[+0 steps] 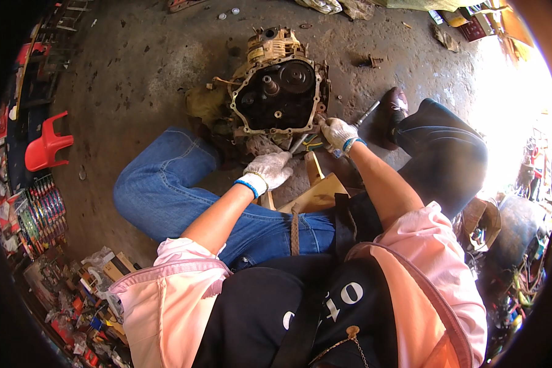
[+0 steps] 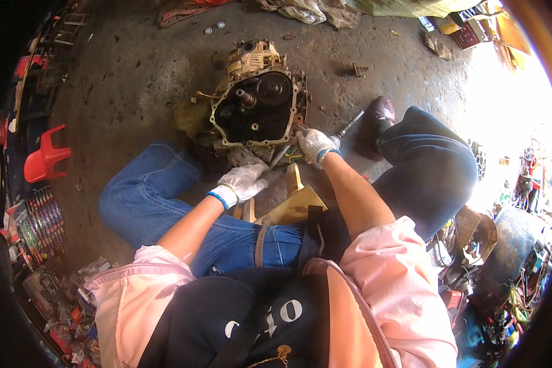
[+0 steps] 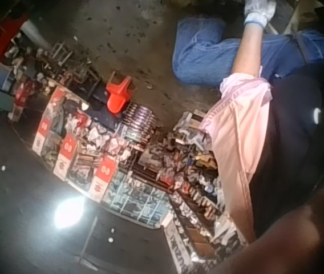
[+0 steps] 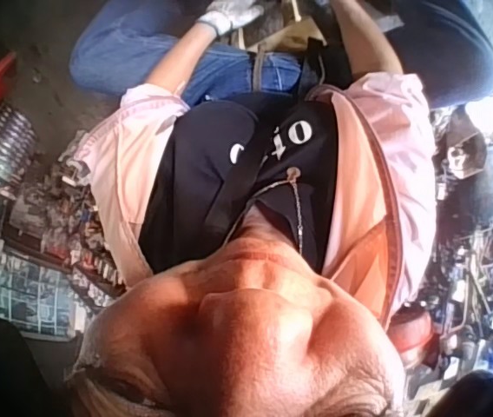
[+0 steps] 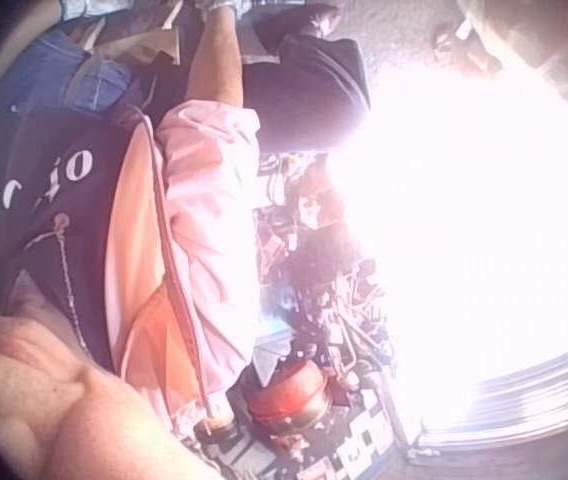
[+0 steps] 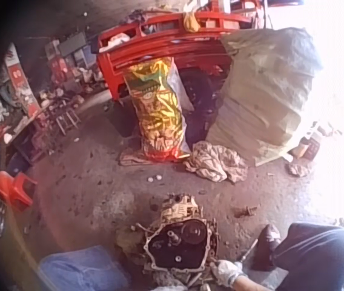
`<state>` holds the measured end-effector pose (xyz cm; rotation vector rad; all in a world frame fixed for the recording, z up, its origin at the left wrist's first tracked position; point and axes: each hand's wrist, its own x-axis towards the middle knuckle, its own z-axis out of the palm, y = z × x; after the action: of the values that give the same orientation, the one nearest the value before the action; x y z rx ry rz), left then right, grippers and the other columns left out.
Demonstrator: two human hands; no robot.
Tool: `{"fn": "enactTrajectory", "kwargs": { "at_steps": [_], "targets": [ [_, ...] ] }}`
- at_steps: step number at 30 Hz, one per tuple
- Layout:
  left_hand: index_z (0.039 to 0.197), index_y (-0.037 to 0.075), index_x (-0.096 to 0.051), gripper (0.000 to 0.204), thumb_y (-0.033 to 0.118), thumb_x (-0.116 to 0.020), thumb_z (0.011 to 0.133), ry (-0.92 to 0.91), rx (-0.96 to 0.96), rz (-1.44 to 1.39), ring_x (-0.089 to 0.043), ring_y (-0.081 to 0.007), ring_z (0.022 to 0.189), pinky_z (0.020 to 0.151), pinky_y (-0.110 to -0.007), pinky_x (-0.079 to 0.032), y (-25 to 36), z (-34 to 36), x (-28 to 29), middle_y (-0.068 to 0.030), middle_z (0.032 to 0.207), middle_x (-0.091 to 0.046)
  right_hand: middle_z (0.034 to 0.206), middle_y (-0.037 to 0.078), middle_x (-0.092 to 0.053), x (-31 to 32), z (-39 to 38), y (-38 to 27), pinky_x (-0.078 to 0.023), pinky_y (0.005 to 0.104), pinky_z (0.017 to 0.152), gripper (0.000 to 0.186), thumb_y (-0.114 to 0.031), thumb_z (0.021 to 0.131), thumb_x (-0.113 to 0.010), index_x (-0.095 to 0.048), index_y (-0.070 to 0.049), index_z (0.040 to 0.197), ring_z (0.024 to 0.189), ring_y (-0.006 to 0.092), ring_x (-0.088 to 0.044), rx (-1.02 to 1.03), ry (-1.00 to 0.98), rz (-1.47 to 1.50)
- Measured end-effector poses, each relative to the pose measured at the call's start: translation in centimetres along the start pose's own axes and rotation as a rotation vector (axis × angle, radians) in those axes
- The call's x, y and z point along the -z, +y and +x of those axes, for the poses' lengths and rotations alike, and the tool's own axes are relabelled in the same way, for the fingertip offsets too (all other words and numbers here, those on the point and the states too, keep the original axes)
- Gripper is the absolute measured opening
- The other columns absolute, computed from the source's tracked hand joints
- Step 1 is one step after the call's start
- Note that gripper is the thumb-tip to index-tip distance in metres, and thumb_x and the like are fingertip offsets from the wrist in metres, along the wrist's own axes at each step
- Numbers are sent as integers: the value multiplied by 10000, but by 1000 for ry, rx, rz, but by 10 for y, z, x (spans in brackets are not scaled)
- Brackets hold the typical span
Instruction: The person uses a cordless impact wrench to remove bolts from a small engine block. They remove a metal cover, set it aside, and continue removing additional bolts from the engine casing.
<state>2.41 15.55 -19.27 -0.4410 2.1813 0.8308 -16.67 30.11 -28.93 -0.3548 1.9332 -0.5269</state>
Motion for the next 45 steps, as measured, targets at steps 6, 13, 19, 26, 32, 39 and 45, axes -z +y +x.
{"fn": "enactTrajectory", "kwargs": {
  "at_steps": [6,13,19,26,32,39,45],
  "targets": [
    [1337,43,-577,500,317,-557,919,-1,-1,6,-625,-404,1157,990,-500,-491,1,0,0,-229,1238,-662,747,117,-716,0,1,2,-575,365,564,492,-442,1062,-404,-652,-64,1257,566,227,-699,-19,-11,-42],
    [1311,42,-587,476,314,-558,921,34,-35,-1,-631,-408,1143,987,-496,-495,-3,2,-2,-233,1220,-668,754,123,-721,1,4,2,-575,406,588,454,-414,1054,-405,-647,-89,1259,600,251,-711,23,-22,-127],
    [1328,67,-584,503,359,-591,919,29,-5,0,-604,-412,1197,1018,-489,-478,-4,4,-2,-218,1281,-645,895,183,-751,4,-3,4,-571,484,782,446,-372,1037,-408,-688,-79,1223,844,356,-739,184,55,-323],
    [1352,97,-581,518,377,-601,916,26,13,11,-592,-398,1231,1037,-474,-470,-5,5,-3,-200,1331,-630,991,213,-747,6,-8,7,-555,472,843,454,-385,1022,-459,-738,-33,1089,957,382,-726,103,46,-316],
    [1356,92,-579,518,361,-598,914,4,36,29,-593,-393,1232,1041,-470,-471,-2,5,-1,-199,1324,-636,1009,213,-745,10,-10,11,-562,458,846,407,-350,1002,-509,-732,-35,1135,992,375,-724,111,78,-400],
    [1374,70,-563,531,331,-600,913,17,-14,75,-587,-393,1243,1048,-476,-471,7,1,2,-196,1357,-614,1029,189,-748,8,-13,66,-578,433,814,260,-220,839,-697,-746,-99,1064,1015,349,-723,-35,171,-453],
    [1383,62,-531,522,322,-595,935,51,-121,110,-604,-396,1209,1014,-506,-482,15,-19,37,-204,1308,-629,1069,234,-729,-8,-13,98,-572,416,866,537,-253,675,-856,-656,15,1095,1053,373,-709,-209,246,-379]
  ]
}}
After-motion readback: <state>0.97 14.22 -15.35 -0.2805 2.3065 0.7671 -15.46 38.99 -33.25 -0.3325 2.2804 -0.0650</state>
